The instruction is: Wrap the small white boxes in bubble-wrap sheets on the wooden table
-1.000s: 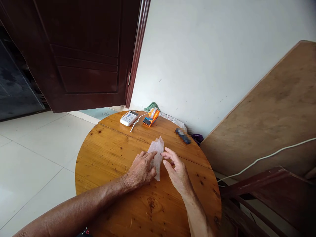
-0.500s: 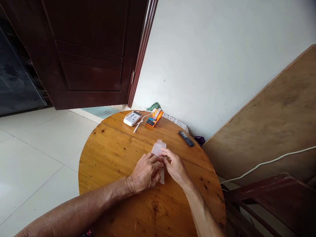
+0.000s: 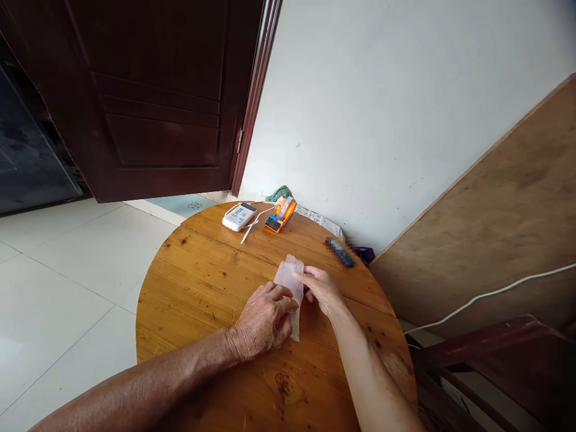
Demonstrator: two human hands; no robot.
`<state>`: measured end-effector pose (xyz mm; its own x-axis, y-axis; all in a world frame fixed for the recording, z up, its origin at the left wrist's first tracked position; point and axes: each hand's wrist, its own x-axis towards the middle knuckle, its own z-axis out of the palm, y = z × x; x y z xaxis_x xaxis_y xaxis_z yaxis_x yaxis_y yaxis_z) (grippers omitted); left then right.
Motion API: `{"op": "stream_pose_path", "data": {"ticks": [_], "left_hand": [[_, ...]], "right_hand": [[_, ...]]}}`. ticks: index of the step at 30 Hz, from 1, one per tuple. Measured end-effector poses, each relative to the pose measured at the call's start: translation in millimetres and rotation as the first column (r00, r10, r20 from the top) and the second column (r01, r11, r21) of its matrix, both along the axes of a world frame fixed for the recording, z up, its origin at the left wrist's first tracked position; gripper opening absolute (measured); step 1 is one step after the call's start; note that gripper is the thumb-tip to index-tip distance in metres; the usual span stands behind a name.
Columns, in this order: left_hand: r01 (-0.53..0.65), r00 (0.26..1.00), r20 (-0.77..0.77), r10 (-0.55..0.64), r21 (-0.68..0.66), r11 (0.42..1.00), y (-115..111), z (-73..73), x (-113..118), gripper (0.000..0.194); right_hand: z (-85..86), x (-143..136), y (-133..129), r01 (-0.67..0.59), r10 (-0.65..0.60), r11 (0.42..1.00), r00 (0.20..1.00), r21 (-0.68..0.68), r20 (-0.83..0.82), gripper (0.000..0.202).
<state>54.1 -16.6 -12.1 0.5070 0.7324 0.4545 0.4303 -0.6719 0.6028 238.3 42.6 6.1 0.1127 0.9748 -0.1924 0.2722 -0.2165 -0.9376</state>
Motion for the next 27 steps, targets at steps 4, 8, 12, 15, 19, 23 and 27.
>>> {"op": "stream_pose_path", "data": {"ticks": [4,8,12,15,19,23,27], "left_hand": [[0.006,1.000,-0.020,-0.006,-0.028,1.000,-1.0,3.7,-0.9,0.031],[0.020,1.000,-0.016,-0.020,-0.037,0.999,-1.0,3.1,-0.1,0.032],[0.016,1.000,-0.005,-0.016,-0.040,0.999,-0.9,0.7,0.9,0.032],[0.017,1.000,-0.001,-0.017,-0.051,0.999,-1.4,1.3,1.0,0.031],[-0.012,0.999,-0.034,0.010,-0.060,0.998,-1.7,0.9,1.5,0.035],[-0.035,0.998,-0.047,0.032,-0.059,0.998,0.5,-5.0,2.4,0.042],[-0.055,0.995,-0.085,0.050,-0.049,0.997,1.3,-5.2,1.5,0.032]], "right_hand": [[-1.5,-5.4,9.2,-0.019,0.020,1.000,1.000,-0.014,0.017,0.023],[-2.5,-7.9,10.6,-0.018,0.018,1.000,1.000,-0.014,0.023,0.020],[1.9,-7.8,7.1,-0.028,0.028,1.000,0.999,-0.011,0.032,0.022],[3.3,-7.3,4.2,-0.075,0.075,0.997,0.997,-0.013,0.031,0.023],[-0.9,-10.5,3.5,-0.083,0.083,0.996,0.997,0.033,-0.007,0.023],[-0.5,-17.5,-0.4,-0.039,0.045,0.992,0.998,0.118,-0.054,0.028],[8.1,-21.4,-17.4,-0.052,0.077,0.971,0.992,0.232,-0.102,0.023]]}}
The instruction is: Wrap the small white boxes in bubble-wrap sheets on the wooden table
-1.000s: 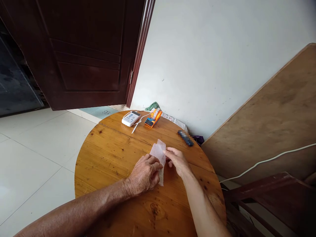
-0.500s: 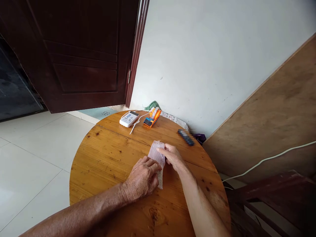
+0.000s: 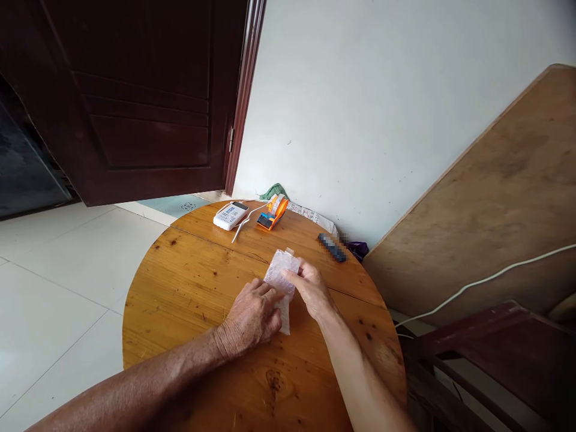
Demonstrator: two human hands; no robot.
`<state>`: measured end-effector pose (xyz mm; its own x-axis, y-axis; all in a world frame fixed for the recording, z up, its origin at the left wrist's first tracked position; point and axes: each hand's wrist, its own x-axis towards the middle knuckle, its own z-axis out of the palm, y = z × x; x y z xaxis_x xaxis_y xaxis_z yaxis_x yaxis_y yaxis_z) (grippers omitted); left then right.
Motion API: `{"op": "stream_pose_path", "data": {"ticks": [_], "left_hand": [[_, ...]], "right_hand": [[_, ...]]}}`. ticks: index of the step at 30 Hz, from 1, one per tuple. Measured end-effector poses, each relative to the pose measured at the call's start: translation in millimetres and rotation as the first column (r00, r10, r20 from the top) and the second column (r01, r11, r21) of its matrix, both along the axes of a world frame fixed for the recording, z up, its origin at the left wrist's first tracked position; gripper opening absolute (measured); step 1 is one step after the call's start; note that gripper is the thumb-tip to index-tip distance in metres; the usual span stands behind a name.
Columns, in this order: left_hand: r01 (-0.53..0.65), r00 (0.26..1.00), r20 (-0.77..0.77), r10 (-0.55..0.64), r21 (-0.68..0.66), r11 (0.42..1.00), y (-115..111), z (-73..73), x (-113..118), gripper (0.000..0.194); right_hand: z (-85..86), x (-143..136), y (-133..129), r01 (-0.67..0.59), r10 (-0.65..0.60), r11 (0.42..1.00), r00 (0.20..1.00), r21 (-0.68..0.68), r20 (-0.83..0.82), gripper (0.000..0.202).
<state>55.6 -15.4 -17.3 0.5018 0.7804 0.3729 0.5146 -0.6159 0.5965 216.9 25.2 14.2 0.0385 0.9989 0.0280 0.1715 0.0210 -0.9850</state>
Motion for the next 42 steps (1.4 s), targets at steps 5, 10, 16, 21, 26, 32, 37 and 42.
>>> {"op": "stream_pose_path", "data": {"ticks": [5,10,16,21,26,32,37,42], "left_hand": [[-0.167,0.986,-0.012,0.167,-0.004,0.986,-4.8,5.1,-2.6,0.030],[-0.259,0.948,0.175,0.266,-0.059,0.964,-3.4,-4.8,-2.1,0.053],[-0.049,0.957,0.275,0.088,-0.143,0.989,4.0,-4.6,-4.1,0.038],[0.017,0.941,0.329,0.075,-0.267,0.964,6.8,-5.0,-8.4,0.024],[0.205,0.947,0.288,-0.138,-0.215,0.955,13.4,3.7,-23.2,0.011],[0.340,0.940,0.110,-0.323,-0.231,0.912,15.0,23.9,-45.2,0.039],[0.279,0.959,0.105,-0.262,-0.212,0.937,15.3,10.3,-37.3,0.032],[0.182,0.977,0.159,-0.141,-0.283,0.942,10.4,9.2,-28.8,0.028]], "right_hand": [[6.2,0.5,-27.8,-0.072,0.057,0.990,0.991,0.122,0.125,0.016],[8.8,-0.8,-51.5,-0.092,0.026,0.973,0.954,0.210,0.297,0.010],[0.2,-4.7,-75.9,-0.188,0.078,0.940,0.931,0.286,0.358,0.011],[-13.9,-2.3,-82.5,-0.239,0.015,0.852,0.901,0.466,0.434,0.019],[-16.3,5.4,-84.2,-0.300,0.033,0.830,0.868,0.470,0.496,0.024],[-20.3,10.8,-85.8,-0.366,0.085,0.838,0.820,0.405,0.566,0.034],[-31.8,7.6,-82.3,-0.346,-0.003,0.820,0.794,0.456,0.608,0.038],[-29.3,6.5,-81.0,-0.239,-0.023,0.842,0.879,0.483,0.476,0.029]]}}
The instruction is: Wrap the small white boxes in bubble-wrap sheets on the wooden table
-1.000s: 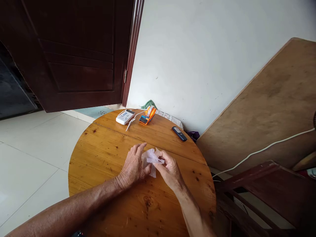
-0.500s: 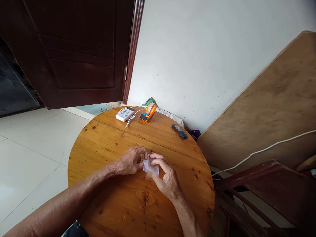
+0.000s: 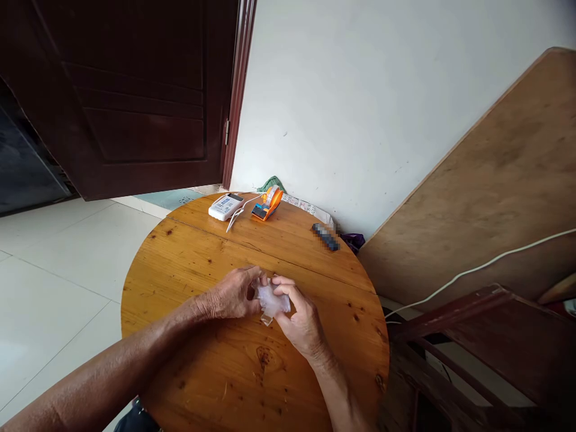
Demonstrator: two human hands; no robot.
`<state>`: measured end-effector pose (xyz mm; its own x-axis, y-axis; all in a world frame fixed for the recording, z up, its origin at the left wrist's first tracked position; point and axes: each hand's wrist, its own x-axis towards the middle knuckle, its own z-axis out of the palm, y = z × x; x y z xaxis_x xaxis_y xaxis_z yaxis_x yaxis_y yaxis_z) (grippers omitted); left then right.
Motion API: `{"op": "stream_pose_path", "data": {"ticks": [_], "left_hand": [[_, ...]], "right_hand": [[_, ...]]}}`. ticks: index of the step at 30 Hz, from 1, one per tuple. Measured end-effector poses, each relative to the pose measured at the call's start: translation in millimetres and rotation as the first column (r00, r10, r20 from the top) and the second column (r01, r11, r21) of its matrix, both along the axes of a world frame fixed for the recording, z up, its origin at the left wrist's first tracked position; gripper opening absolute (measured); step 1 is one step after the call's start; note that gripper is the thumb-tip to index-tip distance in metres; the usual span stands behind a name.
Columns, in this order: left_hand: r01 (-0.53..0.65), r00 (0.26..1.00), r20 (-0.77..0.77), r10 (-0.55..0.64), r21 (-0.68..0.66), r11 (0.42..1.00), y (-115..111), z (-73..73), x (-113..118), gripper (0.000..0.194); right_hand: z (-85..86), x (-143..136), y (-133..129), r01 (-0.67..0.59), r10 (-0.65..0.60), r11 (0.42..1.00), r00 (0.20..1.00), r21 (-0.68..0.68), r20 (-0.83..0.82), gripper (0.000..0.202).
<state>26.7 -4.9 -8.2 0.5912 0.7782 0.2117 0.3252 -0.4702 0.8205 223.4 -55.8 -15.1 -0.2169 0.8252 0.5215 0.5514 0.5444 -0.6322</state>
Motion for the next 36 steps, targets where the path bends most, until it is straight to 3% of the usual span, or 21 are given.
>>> {"op": "stream_pose_path", "data": {"ticks": [4,7,11,16,23,28,33,36], "left_hand": [[-0.050,0.995,-0.087,0.045,-0.059,0.997,-4.8,10.7,0.9,0.023],[-0.008,0.993,-0.117,-0.006,-0.116,0.993,-4.5,14.9,-0.7,0.038],[0.183,0.983,0.085,-0.163,-0.366,0.912,-1.9,16.0,-2.5,0.044],[0.241,0.948,0.304,-0.095,-0.490,0.838,-1.5,13.3,2.2,0.050],[0.112,0.965,0.261,0.015,-0.463,0.879,-1.3,9.6,6.5,0.048],[0.123,0.962,0.271,0.010,-0.467,0.876,-0.2,6.6,8.0,0.049],[0.050,0.972,0.227,0.053,-0.426,0.904,1.6,1.0,9.1,0.054],[-0.006,0.977,0.191,0.092,-0.407,0.913,2.5,-4.4,10.6,0.063]], "right_hand": [[5.0,-2.0,0.3,0.082,-0.131,0.957,0.978,-0.280,-0.160,0.007],[3.8,-5.5,4.8,0.133,-0.217,0.910,0.960,-0.393,-0.177,0.018],[2.8,-7.2,11.4,0.175,-0.283,0.873,0.942,-0.455,-0.180,0.022],[7.3,-1.4,10.6,0.060,-0.229,0.863,0.932,-0.502,-0.281,0.032],[6.7,3.9,8.3,0.016,-0.185,0.867,0.939,-0.498,-0.291,0.039],[9.9,5.2,8.6,-0.010,-0.141,0.872,0.952,-0.490,-0.272,0.037],[7.8,3.4,10.1,0.030,-0.176,0.888,0.944,-0.459,-0.280,0.034],[6.0,1.1,15.0,0.046,-0.228,0.867,0.922,-0.496,-0.314,0.031]]}}
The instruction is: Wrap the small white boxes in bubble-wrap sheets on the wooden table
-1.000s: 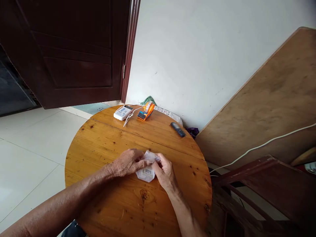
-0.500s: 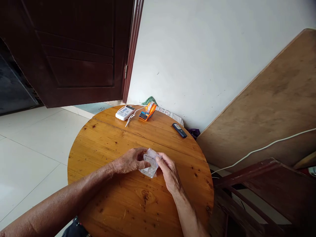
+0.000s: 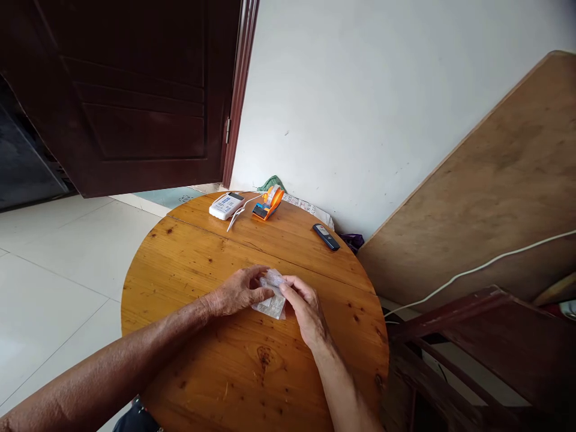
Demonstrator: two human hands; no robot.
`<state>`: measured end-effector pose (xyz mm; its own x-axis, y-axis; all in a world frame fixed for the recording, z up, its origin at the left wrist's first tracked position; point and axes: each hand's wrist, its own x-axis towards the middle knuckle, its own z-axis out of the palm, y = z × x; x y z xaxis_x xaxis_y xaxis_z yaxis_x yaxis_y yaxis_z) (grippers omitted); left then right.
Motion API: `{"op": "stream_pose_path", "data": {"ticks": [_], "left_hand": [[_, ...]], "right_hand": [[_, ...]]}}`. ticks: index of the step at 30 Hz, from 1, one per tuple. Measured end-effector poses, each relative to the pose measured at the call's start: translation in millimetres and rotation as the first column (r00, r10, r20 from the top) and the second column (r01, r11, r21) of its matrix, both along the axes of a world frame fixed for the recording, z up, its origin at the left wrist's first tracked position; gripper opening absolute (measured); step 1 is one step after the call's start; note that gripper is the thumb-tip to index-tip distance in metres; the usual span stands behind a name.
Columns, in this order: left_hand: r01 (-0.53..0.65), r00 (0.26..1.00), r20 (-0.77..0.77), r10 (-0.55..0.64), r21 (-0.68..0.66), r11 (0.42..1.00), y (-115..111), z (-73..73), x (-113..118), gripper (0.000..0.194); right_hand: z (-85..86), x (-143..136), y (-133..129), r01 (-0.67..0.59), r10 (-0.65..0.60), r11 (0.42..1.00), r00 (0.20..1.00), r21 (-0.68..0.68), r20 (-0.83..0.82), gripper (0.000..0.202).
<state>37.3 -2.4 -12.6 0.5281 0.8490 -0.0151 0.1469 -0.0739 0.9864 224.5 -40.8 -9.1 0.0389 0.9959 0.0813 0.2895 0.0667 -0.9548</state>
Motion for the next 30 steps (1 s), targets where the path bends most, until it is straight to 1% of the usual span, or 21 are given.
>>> {"op": "stream_pose_path", "data": {"ticks": [3,7,11,15,19,21,23,25,26,29,30], "left_hand": [[-0.023,0.999,0.026,0.023,-0.024,0.999,0.7,-6.2,2.3,0.071],[-0.010,0.998,0.057,0.012,-0.032,0.999,2.3,-10.4,3.6,0.071],[0.014,0.997,0.070,-0.013,-0.021,1.000,5.9,-10.3,1.3,0.071],[-0.016,0.999,0.032,0.016,-0.008,1.000,9.6,-10.1,-1.0,0.067],[-0.051,0.999,0.006,0.051,-0.020,0.999,9.8,-5.2,-1.7,0.064],[-0.024,1.000,0.005,0.024,-0.008,1.000,8.9,-1.4,-1.9,0.058],[0.036,0.998,0.047,-0.036,0.004,0.999,8.4,1.1,-2.1,0.055],[0.061,0.994,0.090,-0.059,-0.014,0.998,9.1,0.7,-2.2,0.055],[0.047,0.994,0.099,-0.043,-0.037,0.998,10.0,-0.7,-2.3,0.057],[-0.047,0.992,0.108,0.062,-0.140,0.989,14.3,-7.2,-2.5,0.068],[-0.061,0.989,0.123,0.083,-0.171,0.983,15.8,-9.4,-2.5,0.071]], "right_hand": [[2.0,-2.7,7.0,0.009,-0.009,0.999,1.000,-0.052,0.001,0.029],[9.7,-6.8,16.8,-0.004,0.006,1.000,0.996,-0.020,0.094,0.030],[12.1,-9.9,26.5,0.024,-0.026,0.999,0.996,0.022,0.086,0.031],[9.4,-13.1,28.9,0.030,-0.033,0.998,0.998,0.046,0.056,0.034],[11.2,-19.0,25.0,-0.011,-0.002,0.995,0.992,0.096,0.128,0.032],[12.5,-22.5,24.6,-0.038,0.018,0.992,0.986,0.117,0.164,0.032],[12.4,-25.0,26.0,-0.078,0.054,0.989,0.981,0.123,0.187,0.032],[10.9,-25.0,28.2,-0.104,0.079,0.988,0.977,0.118,0.197,0.032],[9.8,-24.1,29.2,-0.104,0.080,0.988,0.978,0.116,0.194,0.031],[6.6,-19.8,30.4,-0.072,0.054,0.991,0.986,0.115,0.156,0.029],[5.9,-18.7,30.1,-0.066,0.048,0.991,0.988,0.118,0.145,0.029]]}}
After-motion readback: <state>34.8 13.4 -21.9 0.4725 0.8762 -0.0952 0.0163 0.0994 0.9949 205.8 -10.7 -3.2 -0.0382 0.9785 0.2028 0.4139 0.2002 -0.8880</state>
